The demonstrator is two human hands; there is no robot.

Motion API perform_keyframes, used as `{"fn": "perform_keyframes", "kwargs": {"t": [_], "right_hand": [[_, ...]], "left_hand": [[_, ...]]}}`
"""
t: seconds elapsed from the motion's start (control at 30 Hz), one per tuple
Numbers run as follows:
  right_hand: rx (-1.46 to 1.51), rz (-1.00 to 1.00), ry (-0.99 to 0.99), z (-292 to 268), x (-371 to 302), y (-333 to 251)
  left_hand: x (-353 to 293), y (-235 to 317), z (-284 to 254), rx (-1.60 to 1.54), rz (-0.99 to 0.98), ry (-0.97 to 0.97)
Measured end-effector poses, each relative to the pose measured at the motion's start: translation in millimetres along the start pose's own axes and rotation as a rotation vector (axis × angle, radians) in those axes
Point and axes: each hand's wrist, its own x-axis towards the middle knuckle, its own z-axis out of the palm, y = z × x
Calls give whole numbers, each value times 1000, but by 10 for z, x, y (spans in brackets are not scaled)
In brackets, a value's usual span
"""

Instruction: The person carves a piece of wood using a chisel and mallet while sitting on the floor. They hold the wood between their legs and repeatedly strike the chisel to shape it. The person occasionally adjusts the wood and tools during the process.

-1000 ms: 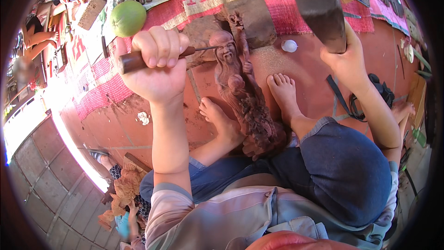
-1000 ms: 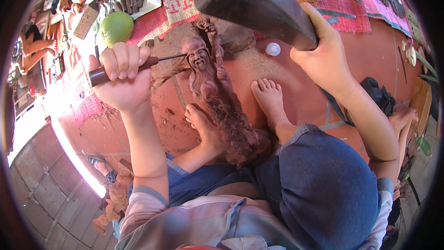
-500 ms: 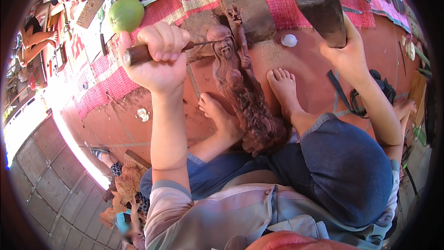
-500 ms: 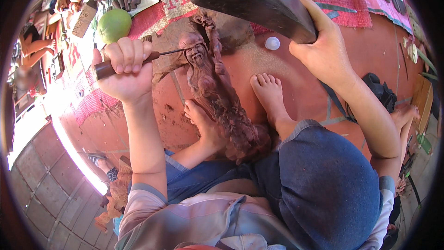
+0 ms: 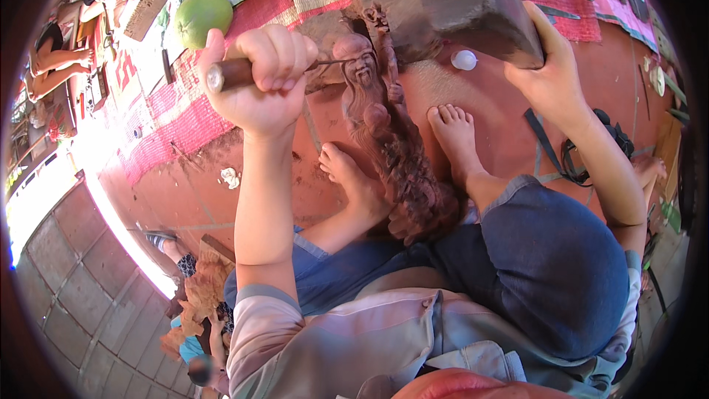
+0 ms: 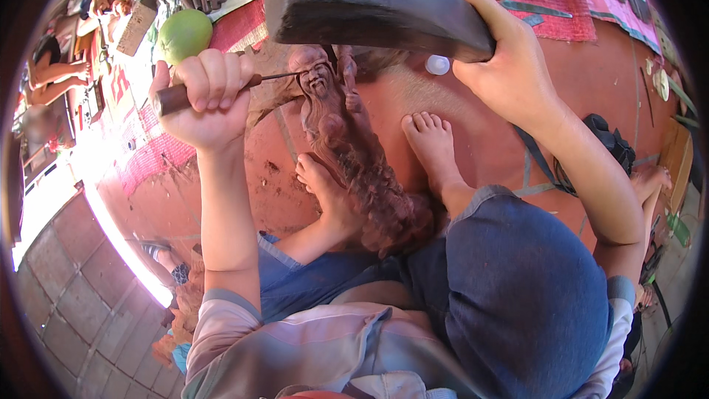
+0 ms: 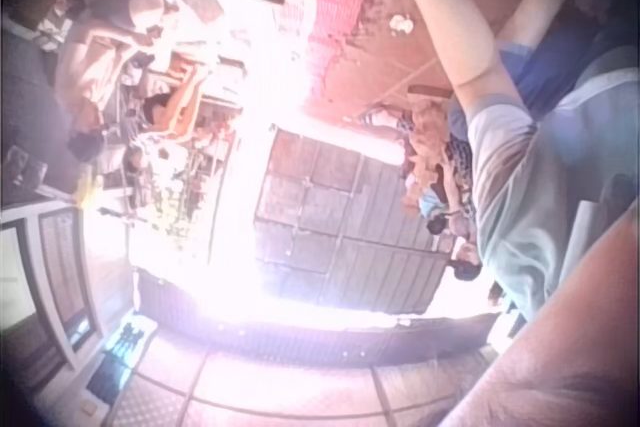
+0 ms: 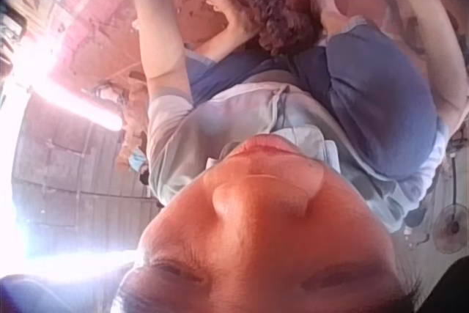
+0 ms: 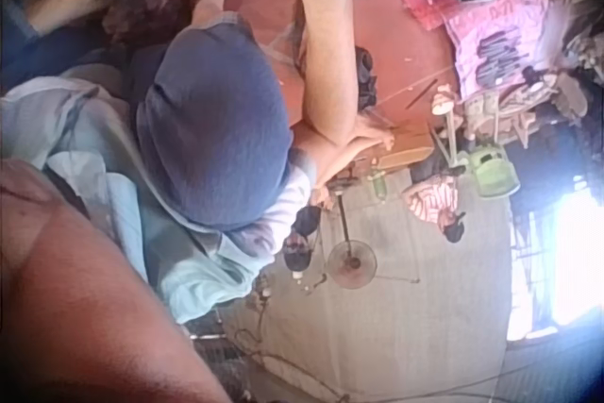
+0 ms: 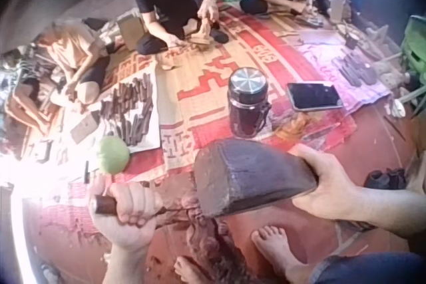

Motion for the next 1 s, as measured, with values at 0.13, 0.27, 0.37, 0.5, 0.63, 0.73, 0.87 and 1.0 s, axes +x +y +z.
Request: {"fn": "perform_keyframes", "kwargs": {"t": [0.13, 0.27, 0.37, 0.5, 0.63, 0.73, 0.87, 1.0], "right_hand": [[29, -80, -25, 33, 68, -138], [12, -101, -65, -2, 124, -225], [-15, -161, -14, -32, 135, -249], [91, -369, -56, -122, 348, -462], [-425, -591, -195, -284, 499, -931], [-381, -645, -117, -228, 508, -710], [-558, -482, -158, -267, 441, -603], [-467, -382, -116, -292, 368, -610]], "left_hand": [[-49, -78, 87, -27, 106, 260], [-118, -123, 260, 30, 143, 313], [-133, -159, 338, 17, 114, 238], [-134, -319, 407, 318, 188, 246], [-222, -412, 271, 212, 194, 261], [-219, -440, 191, 278, 234, 171], [-163, -244, 234, 336, 80, 248], [-49, 41, 310, 129, -77, 228]]}}
